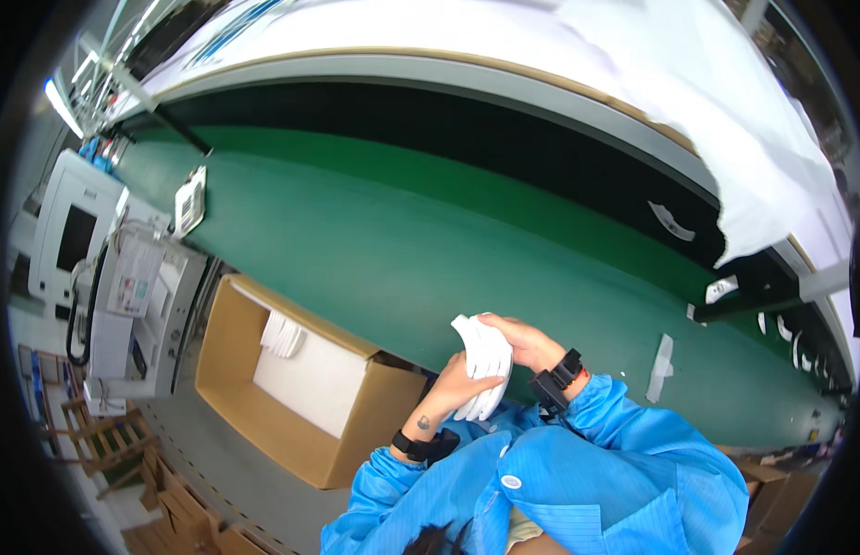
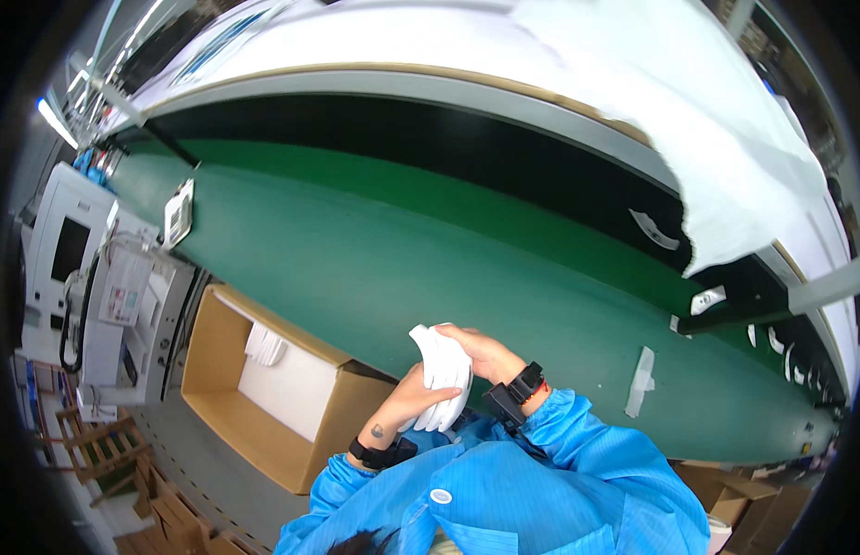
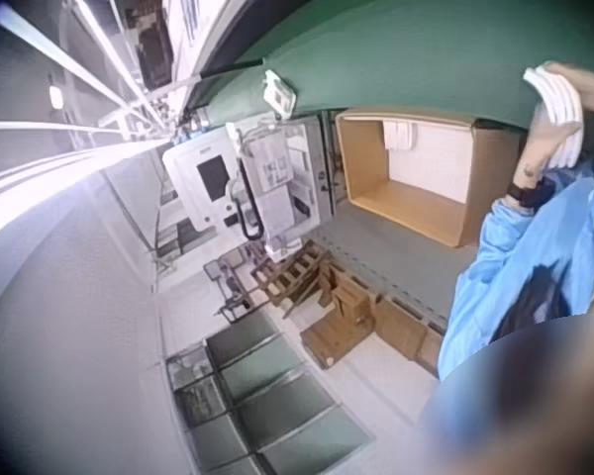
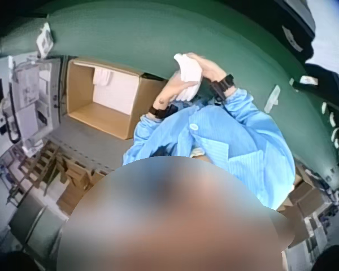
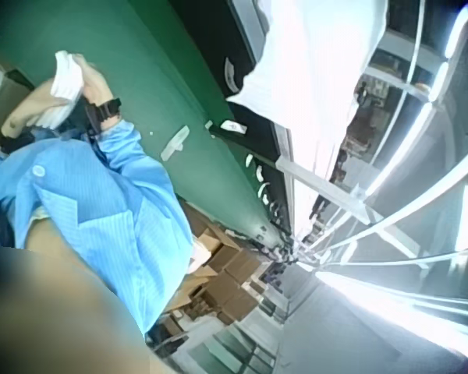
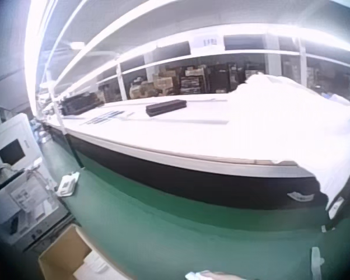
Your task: Packing curved plastic components into boxes at a manufacturing assembly line.
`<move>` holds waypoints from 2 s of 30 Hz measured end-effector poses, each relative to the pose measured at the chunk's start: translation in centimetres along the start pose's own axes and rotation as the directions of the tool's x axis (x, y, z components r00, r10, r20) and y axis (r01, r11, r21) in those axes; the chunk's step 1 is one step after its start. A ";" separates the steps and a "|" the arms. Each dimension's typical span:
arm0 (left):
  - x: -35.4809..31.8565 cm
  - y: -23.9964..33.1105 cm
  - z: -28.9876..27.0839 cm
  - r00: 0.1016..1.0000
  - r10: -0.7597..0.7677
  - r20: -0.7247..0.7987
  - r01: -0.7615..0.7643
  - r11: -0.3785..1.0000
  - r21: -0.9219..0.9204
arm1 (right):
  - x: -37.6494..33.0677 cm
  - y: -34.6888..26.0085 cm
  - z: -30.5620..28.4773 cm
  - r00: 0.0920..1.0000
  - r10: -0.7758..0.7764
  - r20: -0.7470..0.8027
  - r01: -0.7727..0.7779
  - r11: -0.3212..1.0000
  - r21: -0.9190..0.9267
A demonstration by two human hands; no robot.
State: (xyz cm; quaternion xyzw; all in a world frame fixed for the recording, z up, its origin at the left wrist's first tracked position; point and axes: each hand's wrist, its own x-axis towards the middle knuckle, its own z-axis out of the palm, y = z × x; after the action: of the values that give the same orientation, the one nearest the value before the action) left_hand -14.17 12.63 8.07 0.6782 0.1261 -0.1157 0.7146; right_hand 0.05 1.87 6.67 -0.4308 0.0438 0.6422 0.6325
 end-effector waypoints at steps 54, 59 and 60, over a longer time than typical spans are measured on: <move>-7.7 -36.6 -41.2 0.434 -0.038 -0.900 0.798 0.480 0.364 | 23.5 7.5 7.6 0.792 -0.542 0.281 -0.046 -0.511 -0.858; -8.0 -35.9 -41.7 0.424 -0.101 -0.900 0.727 0.631 0.272 | 23.5 7.6 7.7 0.792 -0.544 0.277 -0.054 -0.515 -0.855; -7.9 -35.9 -41.8 0.422 -0.103 -0.901 0.734 0.622 0.273 | 23.6 7.5 7.7 0.788 -0.550 0.276 -0.060 -0.516 -0.854</move>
State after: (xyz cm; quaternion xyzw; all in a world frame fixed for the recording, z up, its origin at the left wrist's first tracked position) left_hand -34.64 52.41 -25.06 0.7858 0.5737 -0.0112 0.2309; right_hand -6.15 23.32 -6.59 -0.8504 -0.5110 0.0803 0.0958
